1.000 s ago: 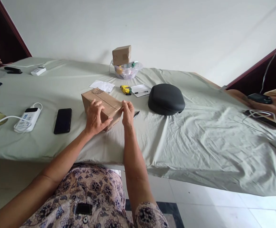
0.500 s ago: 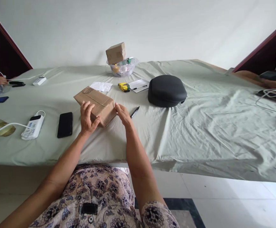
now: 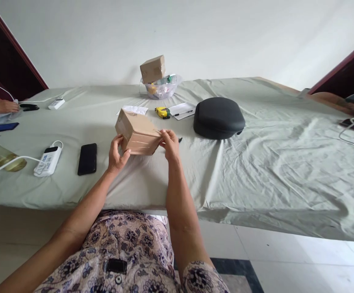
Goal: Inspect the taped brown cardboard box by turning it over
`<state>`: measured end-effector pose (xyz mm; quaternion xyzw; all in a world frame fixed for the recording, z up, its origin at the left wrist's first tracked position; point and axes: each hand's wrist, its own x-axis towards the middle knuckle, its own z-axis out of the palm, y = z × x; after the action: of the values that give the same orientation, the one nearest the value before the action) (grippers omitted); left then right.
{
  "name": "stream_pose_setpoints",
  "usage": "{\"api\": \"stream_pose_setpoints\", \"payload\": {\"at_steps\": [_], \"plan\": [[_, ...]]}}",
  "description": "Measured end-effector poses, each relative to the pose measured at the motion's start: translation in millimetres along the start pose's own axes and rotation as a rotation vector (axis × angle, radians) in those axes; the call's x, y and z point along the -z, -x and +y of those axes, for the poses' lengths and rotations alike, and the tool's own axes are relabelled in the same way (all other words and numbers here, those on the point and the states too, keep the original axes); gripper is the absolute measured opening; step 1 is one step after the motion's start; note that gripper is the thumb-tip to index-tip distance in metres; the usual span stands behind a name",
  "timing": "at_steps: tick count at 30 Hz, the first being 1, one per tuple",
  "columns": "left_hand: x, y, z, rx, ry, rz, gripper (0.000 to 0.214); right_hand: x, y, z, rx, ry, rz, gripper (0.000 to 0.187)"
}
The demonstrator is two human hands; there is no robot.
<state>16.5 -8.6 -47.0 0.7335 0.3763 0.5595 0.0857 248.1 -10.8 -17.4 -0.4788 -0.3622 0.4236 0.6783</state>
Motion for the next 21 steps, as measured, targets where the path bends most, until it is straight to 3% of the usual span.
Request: {"api": "stream_pose_setpoints", "payload": {"at_steps": [6, 10, 14, 17, 21], "plan": [[-1.6, 2.2, 2.7, 0.273, 0.179, -0.161, 0.081, -0.5, 8.0, -3.2, 0.051, -0.031, -0.135, 0.054], [1.2, -1.3, 6.8, 0.416, 0.245, -0.073, 0.086, -5.9, 13.0, -1.7, 0.040, 0.013, -0.317, 0.054], [3.5, -4.3, 7.5, 0.505, 0.241, 0.001, 0.076, -8.9, 13.9, 0.0, 0.069, 0.032, -0.450, 0.055], [4.3, -4.9, 5.8, 0.498, 0.239, 0.007, 0.068, -10.2, 13.2, 2.6, 0.091, 0.040, -0.433, 0.056], [4.0, -4.6, 1.9, 0.453, 0.216, 0.014, 0.058, -11.7, 10.8, 8.2, 0.060, 0.044, -0.304, 0.060]]}}
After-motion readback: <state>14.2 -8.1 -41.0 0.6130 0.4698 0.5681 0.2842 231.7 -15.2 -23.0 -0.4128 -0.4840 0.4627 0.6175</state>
